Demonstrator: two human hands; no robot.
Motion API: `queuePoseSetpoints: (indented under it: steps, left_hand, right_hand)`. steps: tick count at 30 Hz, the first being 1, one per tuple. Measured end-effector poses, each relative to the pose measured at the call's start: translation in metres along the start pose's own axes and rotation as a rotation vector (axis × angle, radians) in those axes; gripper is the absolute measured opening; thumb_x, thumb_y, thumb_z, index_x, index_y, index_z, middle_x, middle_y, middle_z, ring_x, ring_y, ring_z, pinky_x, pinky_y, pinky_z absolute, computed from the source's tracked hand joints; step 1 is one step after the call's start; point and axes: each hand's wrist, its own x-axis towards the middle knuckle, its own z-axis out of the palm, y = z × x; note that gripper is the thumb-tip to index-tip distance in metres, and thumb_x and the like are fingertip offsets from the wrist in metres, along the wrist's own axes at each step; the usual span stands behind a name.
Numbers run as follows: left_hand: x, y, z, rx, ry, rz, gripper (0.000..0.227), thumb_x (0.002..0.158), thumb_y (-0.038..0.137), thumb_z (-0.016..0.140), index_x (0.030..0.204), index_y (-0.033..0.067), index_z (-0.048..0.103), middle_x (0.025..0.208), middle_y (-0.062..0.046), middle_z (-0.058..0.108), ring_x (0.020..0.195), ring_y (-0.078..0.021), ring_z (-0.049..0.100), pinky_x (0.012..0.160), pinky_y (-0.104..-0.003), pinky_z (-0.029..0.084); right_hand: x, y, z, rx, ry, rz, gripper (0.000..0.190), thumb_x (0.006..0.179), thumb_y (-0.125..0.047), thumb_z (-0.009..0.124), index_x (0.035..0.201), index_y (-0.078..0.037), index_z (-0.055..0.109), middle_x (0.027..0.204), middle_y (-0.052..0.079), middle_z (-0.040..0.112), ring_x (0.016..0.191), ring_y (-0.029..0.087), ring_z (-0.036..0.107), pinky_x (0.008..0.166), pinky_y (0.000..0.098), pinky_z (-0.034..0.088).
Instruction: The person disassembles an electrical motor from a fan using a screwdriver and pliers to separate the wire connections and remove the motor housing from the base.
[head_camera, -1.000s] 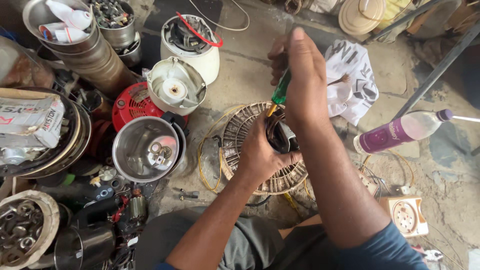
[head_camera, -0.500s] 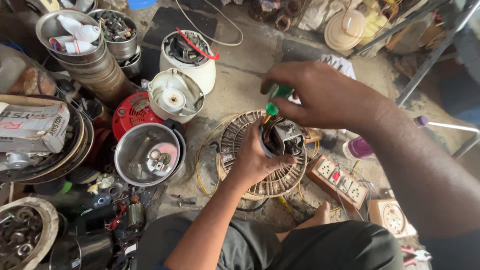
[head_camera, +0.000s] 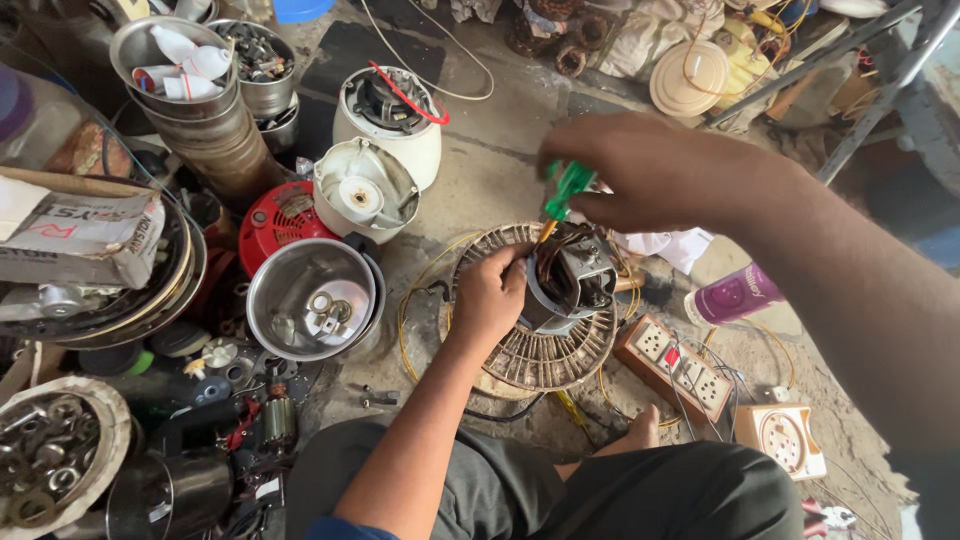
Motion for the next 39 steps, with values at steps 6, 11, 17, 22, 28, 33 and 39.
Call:
queuePoseSetpoints:
  steps: [6,11,17,22,28,33,39]
  left_hand:
    - [0.002,0.0,-0.001,-0.023,-0.012,-0.048,0.025,0.095,0.005,0.059,0.114,0.0056,0.074,0.102,-0.016,0.078,0.095,-0.0296,0.078,0.083,-0.037,0.059]
    - [0.003,0.004,0.001,0.029,-0.008,-0.026,0.026,0.094,0.004,0.06,0.115,0.0057,0.074,0.102,-0.017,0.077,0.095,-0.0307,0.077,0.082,-0.038,0.059]
    - [0.003,0.007,-0.001,0.016,-0.011,-0.029,0.026,0.094,0.003,0.06,0.115,0.0058,0.075,0.101,-0.016,0.078,0.093,-0.0292,0.078,0.081,-0.037,0.06]
    - [0.003,0.008,-0.002,0.02,-0.043,-0.076,0.027,0.095,0.002,0.058,0.116,0.0063,0.074,0.103,-0.013,0.079,0.093,-0.0259,0.079,0.082,-0.036,0.06]
    - [0.003,0.009,-0.003,0.017,-0.028,-0.062,0.025,0.095,0.003,0.059,0.115,0.0055,0.075,0.101,-0.015,0.079,0.092,-0.0264,0.079,0.082,-0.036,0.06]
    - [0.004,0.008,-0.004,0.031,-0.01,-0.041,0.022,0.094,0.007,0.063,0.113,0.0052,0.075,0.099,-0.016,0.078,0.091,-0.0283,0.078,0.08,-0.036,0.06]
    - [0.005,0.008,-0.003,0.024,-0.01,-0.043,0.022,0.094,0.007,0.063,0.113,0.0055,0.074,0.098,-0.016,0.078,0.09,-0.0278,0.079,0.079,-0.036,0.06]
  right_hand:
    - [-0.005,0.005,-0.002,0.075,0.021,-0.036,0.035,0.082,-0.024,0.07,0.114,-0.01,0.067,0.105,0.012,0.071,0.1,0.034,0.069,0.081,0.048,0.053]
    - [-0.009,0.005,-0.001,-0.066,-0.041,0.098,0.027,0.092,-0.029,0.066,0.116,-0.015,0.069,0.104,0.012,0.072,0.1,0.035,0.068,0.084,0.0495,0.053]
    - [-0.012,0.007,0.0,-0.078,-0.011,0.078,0.027,0.09,-0.027,0.067,0.114,-0.015,0.07,0.101,0.012,0.072,0.096,0.035,0.07,0.08,0.0499,0.053]
    - [-0.009,0.0,0.003,-0.106,-0.059,0.217,0.023,0.097,-0.032,0.066,0.113,-0.017,0.069,0.101,0.011,0.073,0.096,0.033,0.071,0.083,0.0488,0.054]
    - [-0.011,-0.003,0.001,-0.151,-0.1,0.235,0.024,0.099,-0.033,0.064,0.118,-0.021,0.07,0.102,0.01,0.074,0.098,0.032,0.071,0.084,0.0473,0.054]
    - [-0.012,-0.001,0.006,-0.176,-0.129,0.366,0.02,0.104,-0.037,0.063,0.12,-0.026,0.07,0.101,0.008,0.075,0.096,0.03,0.072,0.087,0.0471,0.055]
    - [-0.013,-0.005,0.001,-0.188,-0.237,0.448,0.027,0.105,-0.041,0.06,0.126,-0.028,0.069,0.103,0.009,0.076,0.098,0.028,0.073,0.09,0.0439,0.056]
